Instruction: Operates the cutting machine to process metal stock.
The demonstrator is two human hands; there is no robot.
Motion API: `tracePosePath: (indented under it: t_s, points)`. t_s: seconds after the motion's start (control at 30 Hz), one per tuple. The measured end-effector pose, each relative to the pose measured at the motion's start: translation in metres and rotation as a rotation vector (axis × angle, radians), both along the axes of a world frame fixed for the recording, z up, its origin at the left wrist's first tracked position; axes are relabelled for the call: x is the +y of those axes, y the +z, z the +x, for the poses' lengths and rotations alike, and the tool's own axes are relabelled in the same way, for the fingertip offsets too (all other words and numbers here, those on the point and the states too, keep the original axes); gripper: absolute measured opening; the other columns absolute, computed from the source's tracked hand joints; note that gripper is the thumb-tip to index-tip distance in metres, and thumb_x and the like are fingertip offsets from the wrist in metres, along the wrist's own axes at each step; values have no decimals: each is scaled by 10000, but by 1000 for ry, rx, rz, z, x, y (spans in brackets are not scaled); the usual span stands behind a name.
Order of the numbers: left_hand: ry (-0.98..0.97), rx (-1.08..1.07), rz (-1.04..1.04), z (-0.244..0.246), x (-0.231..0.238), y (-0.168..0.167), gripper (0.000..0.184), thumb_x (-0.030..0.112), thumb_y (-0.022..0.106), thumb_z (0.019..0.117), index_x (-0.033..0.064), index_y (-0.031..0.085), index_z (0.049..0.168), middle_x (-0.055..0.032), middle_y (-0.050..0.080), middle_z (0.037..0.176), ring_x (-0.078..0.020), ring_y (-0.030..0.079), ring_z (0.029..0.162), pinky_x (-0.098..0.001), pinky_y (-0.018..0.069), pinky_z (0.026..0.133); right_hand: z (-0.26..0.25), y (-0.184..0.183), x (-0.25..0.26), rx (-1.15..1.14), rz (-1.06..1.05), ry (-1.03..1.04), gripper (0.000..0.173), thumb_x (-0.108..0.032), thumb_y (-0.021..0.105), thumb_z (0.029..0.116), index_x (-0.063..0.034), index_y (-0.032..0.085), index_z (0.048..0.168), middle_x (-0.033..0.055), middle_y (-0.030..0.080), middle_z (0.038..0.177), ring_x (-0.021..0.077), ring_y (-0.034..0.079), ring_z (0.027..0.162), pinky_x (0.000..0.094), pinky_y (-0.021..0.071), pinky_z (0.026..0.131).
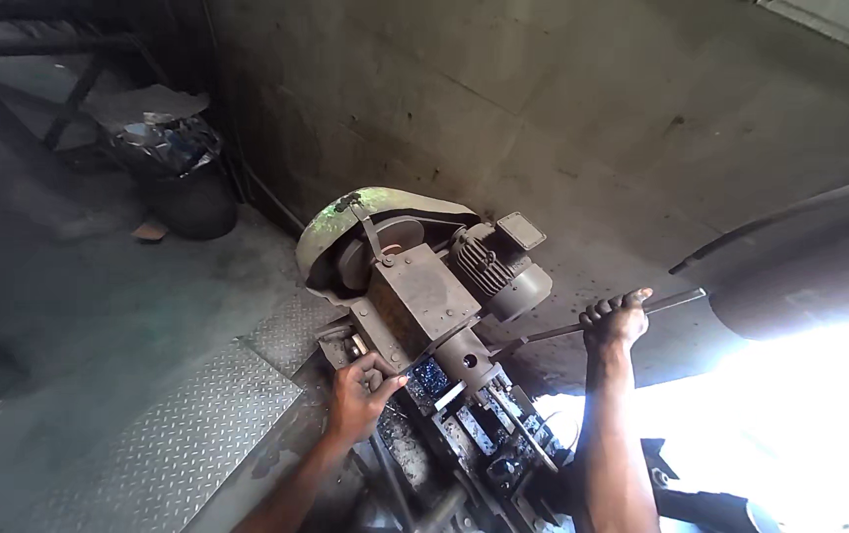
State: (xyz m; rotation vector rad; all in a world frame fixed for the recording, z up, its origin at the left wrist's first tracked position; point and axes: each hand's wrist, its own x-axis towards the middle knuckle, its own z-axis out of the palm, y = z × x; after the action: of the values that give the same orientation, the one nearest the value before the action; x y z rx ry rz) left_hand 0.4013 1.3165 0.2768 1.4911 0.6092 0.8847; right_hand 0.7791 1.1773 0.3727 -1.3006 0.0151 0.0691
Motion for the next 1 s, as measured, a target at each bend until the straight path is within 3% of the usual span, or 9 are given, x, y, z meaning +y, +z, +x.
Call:
tracePosePath:
  t_s: [0.2,0.3,0.53,0.7,0.77,0.8,0.83,0.93,1.0]
  points:
    - [30,-39,68,2,0,-1,93,166,782,820,96,732,856,130,505,552,33,360,448,-154,320,453,56,-37,28,184,-53,147,514,-561,259,1094,-257,372,694,-107,320,466,42,319,373,234,315,389]
    - [58,-38,107,2,-2,-2,104,175,776,818,89,733,857,135,529,565,45,371,459,-152,330,463,54,-65,47,260,-151,124,452,-539,308,1091,-227,394,776,-87,332,522,70,340,409,266,350,418]
    - [94,-92,149,7,-2,-2,69,108,764,798,65,735,844,117,561,583,52,372,460,-143,326,456,-10,-23,58,58,-163,84,508,-562,363,1088,-202,393,731,-78,330,478,67,340,358,256,350,363]
    - [101,-180,176,9,-5,-6,28,57,743,794,56,723,815,88,637,641,60,411,473,-127,351,451,-108,-17,45,-332,-248,178,535,-560,390,1075,-194,469,693,-86,428,505,59,427,406,270,414,417]
    - [96,-188,205,8,-5,-6,30,55,735,801,55,712,820,87,641,653,65,430,481,-115,370,456,-168,-28,39,-576,-367,223,467,-416,433,1085,-155,503,704,-71,466,557,49,485,475,273,447,466]
    - [92,-188,222,7,-4,-6,36,65,737,811,53,707,826,87,640,652,69,431,483,-110,370,458,-197,-40,36,-722,-391,259,409,-311,498,1043,-128,536,679,-58,513,580,33,540,527,253,488,506]
    - [88,-190,241,7,-4,-7,47,78,740,819,49,705,829,87,628,640,71,431,481,-108,373,456,-220,-56,32,-856,-384,315,392,-293,547,999,-100,564,659,-24,549,604,52,574,584,253,512,561]
    - [72,-198,274,5,0,-9,79,110,746,847,47,698,853,87,579,595,62,396,461,-117,341,438,-259,-92,34,-1115,-390,343,578,-485,489,1058,-115,499,614,31,503,579,159,553,598,319,490,634]
    - [73,-197,272,4,-2,-9,74,102,746,847,45,700,858,91,576,597,68,395,465,-108,340,441,-264,-98,35,-1158,-396,309,612,-509,446,1071,-117,474,602,33,478,564,166,529,572,316,471,615]
